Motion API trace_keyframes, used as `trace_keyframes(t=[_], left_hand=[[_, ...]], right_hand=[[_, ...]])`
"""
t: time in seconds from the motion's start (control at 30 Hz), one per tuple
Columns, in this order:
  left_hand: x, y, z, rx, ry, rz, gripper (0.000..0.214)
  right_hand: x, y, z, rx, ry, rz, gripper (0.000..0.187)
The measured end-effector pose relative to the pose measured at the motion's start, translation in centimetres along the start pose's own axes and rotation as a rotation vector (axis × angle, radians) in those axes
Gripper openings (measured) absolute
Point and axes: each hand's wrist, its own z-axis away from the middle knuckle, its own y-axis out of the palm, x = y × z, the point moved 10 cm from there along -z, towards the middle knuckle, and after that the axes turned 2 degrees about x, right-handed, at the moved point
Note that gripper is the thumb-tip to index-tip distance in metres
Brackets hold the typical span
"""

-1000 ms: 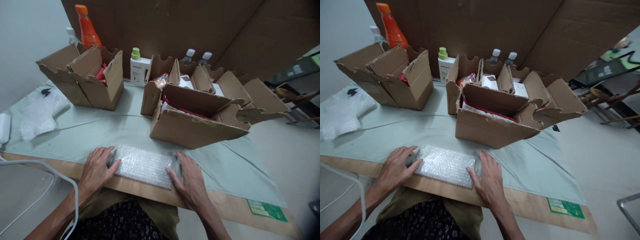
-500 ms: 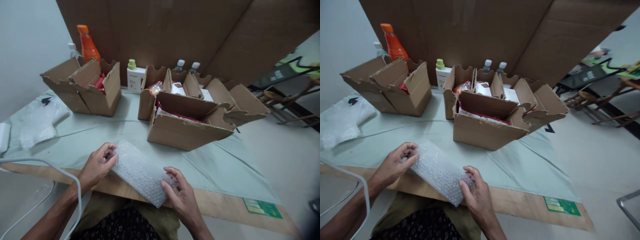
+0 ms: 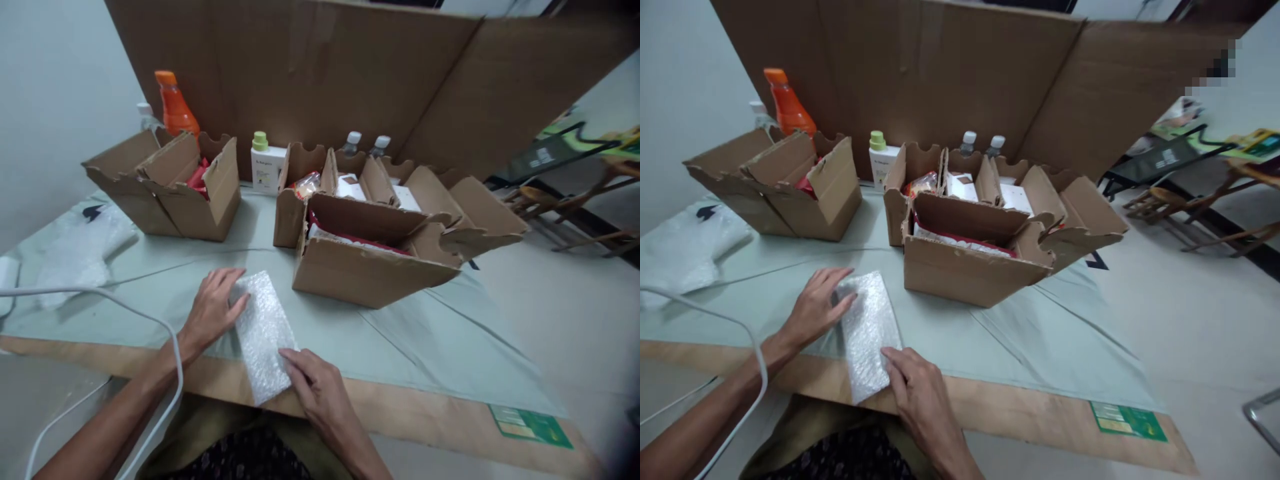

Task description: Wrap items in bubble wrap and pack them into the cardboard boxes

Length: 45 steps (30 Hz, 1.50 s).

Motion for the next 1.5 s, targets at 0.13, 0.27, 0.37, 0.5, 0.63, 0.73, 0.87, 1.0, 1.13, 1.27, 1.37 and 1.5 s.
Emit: trace_keyframes(t=[0.13, 0.27, 0.37, 0.5, 0.63, 0.73, 0.87, 1.0, 1.13, 1.27, 1.37, 1.5], left_hand=[[-5.1, 0.0, 8.0, 0.126, 0.204, 0.13, 0.05], [-7.2, 0.6, 12.8, 0.116, 0.236, 0.096, 0.068], [-6.6, 1.0, 12.5, 0.012, 0.192, 0.131, 0.052], [-4.7, 0.9, 11.1, -0.053, 0.052, 0.31, 0.03], [-2.0, 1.7, 11.3, -0.009, -0.225, 0.392, 0.024], [-1.5, 1.9, 11.7, -0.012, -0.286, 0.386, 0.032], [-1.9, 1.1, 11.3, -0.084, -0.229, 0.279, 0.028], [-1.6, 0.6, 11.0, -0.109, -0.219, 0.228, 0.02], [-1.7, 0.9, 10.7, -0.088, -0.186, 0.174, 0.02], [-1.8, 1.5, 10.6, -0.046, -0.191, 0.089, 0.034], [-1.6, 2.3, 10.4, 0.02, -0.203, 0.089, 0.034], [-1.5, 2.2, 10.4, 0.044, -0.19, 0.094, 0.027]], right_hand=[[-0.7, -0.1, -0.4, 0.003, 0.119, -0.177, 0.028], [-2.3, 1.7, 0.1, 0.084, 0.34, -0.413, 0.039], [-2.7, 2.4, 0.9, 0.131, 0.419, -0.519, 0.048], [-1.3, -0.9, 1.3, 0.043, 0.234, -0.373, 0.052], [1.5, -3.3, -0.1, -0.05, -0.018, 0.007, 0.066], [1.9, -1.1, -2.9, 0.061, -0.061, 0.065, 0.058], [1.1, 1.2, -5.6, 0.129, 0.007, 0.148, 0.049], [1.1, 1.5, -5.6, 0.137, 0.006, 0.183, 0.049], [0.7, 1.3, -4.9, 0.112, 0.039, 0.159, 0.045], [2.6, -0.5, -3.6, -0.074, -0.12, 0.306, 0.036], [6.1, -1.1, -1.0, -0.201, -0.403, 0.498, 0.032], [6.9, 2.7, -0.1, 0.102, -0.552, 0.667, 0.037]])
